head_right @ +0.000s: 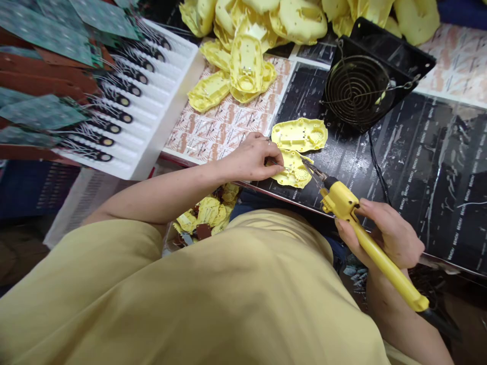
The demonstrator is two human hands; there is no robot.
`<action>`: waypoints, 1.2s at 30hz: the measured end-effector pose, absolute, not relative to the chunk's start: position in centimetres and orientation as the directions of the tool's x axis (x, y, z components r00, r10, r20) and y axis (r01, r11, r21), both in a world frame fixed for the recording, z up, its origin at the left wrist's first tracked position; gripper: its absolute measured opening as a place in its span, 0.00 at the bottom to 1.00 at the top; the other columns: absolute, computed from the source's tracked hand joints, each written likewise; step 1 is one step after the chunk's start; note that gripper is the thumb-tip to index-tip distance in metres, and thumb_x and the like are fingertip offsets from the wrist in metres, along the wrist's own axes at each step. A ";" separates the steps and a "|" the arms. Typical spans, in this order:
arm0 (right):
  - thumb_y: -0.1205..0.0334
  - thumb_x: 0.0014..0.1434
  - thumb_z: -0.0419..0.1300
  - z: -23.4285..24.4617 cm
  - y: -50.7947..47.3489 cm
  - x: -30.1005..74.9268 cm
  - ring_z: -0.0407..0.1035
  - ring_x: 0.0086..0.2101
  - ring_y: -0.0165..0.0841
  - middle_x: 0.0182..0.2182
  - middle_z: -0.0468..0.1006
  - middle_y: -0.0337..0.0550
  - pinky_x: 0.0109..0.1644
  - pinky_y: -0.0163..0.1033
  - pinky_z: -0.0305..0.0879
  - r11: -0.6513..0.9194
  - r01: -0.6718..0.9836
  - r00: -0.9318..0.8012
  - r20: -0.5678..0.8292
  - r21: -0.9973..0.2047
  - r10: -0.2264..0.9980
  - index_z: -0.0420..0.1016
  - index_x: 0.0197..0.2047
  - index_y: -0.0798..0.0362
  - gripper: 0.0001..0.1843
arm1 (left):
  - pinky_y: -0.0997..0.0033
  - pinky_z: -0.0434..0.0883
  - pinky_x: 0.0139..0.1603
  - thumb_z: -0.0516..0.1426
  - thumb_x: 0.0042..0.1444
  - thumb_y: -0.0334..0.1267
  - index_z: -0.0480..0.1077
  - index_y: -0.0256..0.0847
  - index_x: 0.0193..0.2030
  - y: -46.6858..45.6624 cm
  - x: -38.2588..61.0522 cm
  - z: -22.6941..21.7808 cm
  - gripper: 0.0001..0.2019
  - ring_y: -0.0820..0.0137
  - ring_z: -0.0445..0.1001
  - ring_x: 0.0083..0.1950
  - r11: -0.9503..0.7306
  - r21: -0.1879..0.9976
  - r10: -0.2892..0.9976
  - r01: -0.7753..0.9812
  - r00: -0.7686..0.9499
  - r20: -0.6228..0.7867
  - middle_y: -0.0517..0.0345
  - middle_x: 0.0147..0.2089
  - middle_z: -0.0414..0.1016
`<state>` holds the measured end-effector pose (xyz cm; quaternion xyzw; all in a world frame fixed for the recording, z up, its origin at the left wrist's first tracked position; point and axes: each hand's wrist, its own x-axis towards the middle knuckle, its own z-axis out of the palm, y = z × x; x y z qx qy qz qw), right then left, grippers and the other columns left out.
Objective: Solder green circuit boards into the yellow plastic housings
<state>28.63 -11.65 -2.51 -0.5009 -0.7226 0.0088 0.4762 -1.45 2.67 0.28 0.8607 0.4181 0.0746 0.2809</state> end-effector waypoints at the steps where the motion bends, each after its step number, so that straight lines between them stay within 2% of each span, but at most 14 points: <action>1: 0.55 0.57 0.79 -2.1 -11.4 28.2 0.79 0.24 0.38 0.32 0.86 0.41 0.22 0.37 0.75 0.556 0.719 -0.107 0.723 -0.418 0.682 0.83 0.50 0.43 0.18 | 0.51 0.63 0.66 0.61 0.58 0.38 0.82 0.43 0.36 2.6 -1.4 0.3 0.07 0.62 0.81 0.47 -0.494 0.544 0.761 0.678 0.640 -0.106 0.57 0.39 0.86; 3: 0.58 0.61 0.76 -1.1 -11.0 27.4 0.79 0.24 0.37 0.32 0.86 0.41 0.22 0.35 0.76 0.632 0.691 -0.209 0.740 -0.350 0.639 0.83 0.51 0.44 0.15 | 0.51 0.63 0.66 0.60 0.58 0.38 0.82 0.44 0.36 2.5 -1.5 0.3 0.07 0.62 0.81 0.47 -0.497 0.540 0.762 0.679 0.639 -0.103 0.57 0.39 0.86; 5: 0.61 0.62 0.75 -0.4 -10.8 27.0 0.79 0.24 0.36 0.30 0.85 0.39 0.23 0.34 0.77 0.645 0.654 -0.229 0.709 -0.395 0.667 0.82 0.45 0.45 0.10 | 0.51 0.63 0.66 0.60 0.57 0.37 0.82 0.44 0.35 2.4 -1.5 0.3 0.07 0.62 0.81 0.46 -0.496 0.539 0.768 0.681 0.634 -0.093 0.58 0.39 0.87; 8: 0.64 0.58 0.78 -0.4 -10.5 27.0 0.78 0.22 0.35 0.27 0.84 0.39 0.22 0.31 0.75 0.673 0.600 -0.200 0.734 -0.432 0.650 0.79 0.38 0.46 0.12 | 0.52 0.64 0.66 0.59 0.58 0.37 0.82 0.44 0.36 2.4 -1.5 0.2 0.09 0.63 0.81 0.45 -0.484 0.551 0.780 0.679 0.621 -0.080 0.58 0.38 0.87; 10: 0.62 0.57 0.79 -0.9 -10.5 27.4 0.79 0.23 0.36 0.29 0.85 0.41 0.23 0.31 0.76 0.660 0.608 -0.184 0.731 -0.441 0.657 0.81 0.42 0.47 0.13 | 0.52 0.65 0.65 0.58 0.58 0.37 0.82 0.43 0.37 2.3 -1.4 0.2 0.09 0.63 0.81 0.45 -0.478 0.555 0.786 0.681 0.614 -0.077 0.58 0.39 0.87; 13: 0.56 0.60 0.77 -1.8 -10.3 28.0 0.82 0.27 0.38 0.35 0.88 0.44 0.27 0.33 0.79 0.571 0.672 -0.163 0.657 -0.473 0.736 0.84 0.50 0.46 0.16 | 0.51 0.65 0.64 0.58 0.58 0.37 0.82 0.43 0.37 2.4 -1.2 0.2 0.10 0.62 0.81 0.45 -0.480 0.537 0.788 0.693 0.610 -0.082 0.56 0.39 0.87; 15: 0.56 0.61 0.77 -2.1 -10.0 28.1 0.82 0.28 0.38 0.36 0.88 0.44 0.28 0.33 0.80 0.570 0.656 -0.155 0.651 -0.494 0.743 0.84 0.47 0.46 0.13 | 0.50 0.65 0.64 0.58 0.58 0.37 0.82 0.43 0.37 2.4 -1.0 0.3 0.10 0.61 0.82 0.45 -0.481 0.525 0.789 0.702 0.607 -0.089 0.56 0.38 0.86; 17: 0.59 0.58 0.78 -2.1 -9.6 28.0 0.81 0.26 0.37 0.32 0.86 0.42 0.26 0.32 0.78 0.629 0.590 -0.156 0.693 -0.506 0.704 0.83 0.40 0.46 0.10 | 0.50 0.65 0.64 0.58 0.57 0.36 0.81 0.42 0.36 2.5 -0.9 0.4 0.09 0.61 0.82 0.45 -0.480 0.519 0.788 0.707 0.608 -0.100 0.56 0.38 0.86; 20: 0.60 0.59 0.78 -2.0 -9.0 28.0 0.81 0.25 0.37 0.28 0.84 0.40 0.25 0.32 0.77 0.670 0.529 -0.192 0.696 -0.521 0.692 0.79 0.34 0.46 0.11 | 0.50 0.66 0.64 0.58 0.57 0.35 0.81 0.42 0.36 2.5 -0.8 0.6 0.09 0.62 0.81 0.44 -0.479 0.506 0.785 0.717 0.608 -0.119 0.56 0.38 0.86; 25: 0.56 0.67 0.72 -2.1 -8.6 28.7 0.82 0.29 0.35 0.29 0.83 0.40 0.29 0.33 0.79 0.622 0.533 -0.242 0.600 -0.574 0.762 0.78 0.34 0.47 0.11 | 0.52 0.67 0.65 0.58 0.57 0.36 0.80 0.42 0.35 2.8 -0.7 0.5 0.08 0.64 0.81 0.43 -0.484 0.483 0.781 0.730 0.609 -0.138 0.58 0.36 0.84; 28: 0.58 0.68 0.70 -2.3 -8.2 29.1 0.82 0.30 0.35 0.31 0.84 0.40 0.30 0.34 0.79 0.646 0.502 -0.282 0.597 -0.575 0.751 0.79 0.36 0.46 0.08 | 0.53 0.68 0.64 0.58 0.56 0.36 0.80 0.42 0.34 3.0 -0.5 0.5 0.08 0.65 0.80 0.42 -0.489 0.479 0.777 0.729 0.614 -0.141 0.59 0.34 0.83; 34: 0.51 0.72 0.66 -2.4 -7.7 30.6 0.82 0.31 0.35 0.31 0.83 0.40 0.31 0.36 0.80 0.633 0.499 -0.331 0.545 -0.592 0.771 0.80 0.36 0.44 0.12 | 0.51 0.70 0.64 0.58 0.55 0.33 0.80 0.41 0.33 3.1 -0.1 0.9 0.07 0.65 0.80 0.42 -0.466 0.453 0.785 0.760 0.591 -0.184 0.60 0.33 0.82; 36: 0.49 0.70 0.68 -2.4 -7.9 31.4 0.82 0.32 0.35 0.33 0.84 0.40 0.31 0.36 0.80 0.645 0.507 -0.351 0.547 -0.571 0.760 0.81 0.38 0.42 0.09 | 0.52 0.70 0.64 0.59 0.55 0.33 0.80 0.42 0.33 3.1 -0.1 1.1 0.07 0.64 0.81 0.42 -0.469 0.456 0.780 0.756 0.597 -0.187 0.60 0.33 0.82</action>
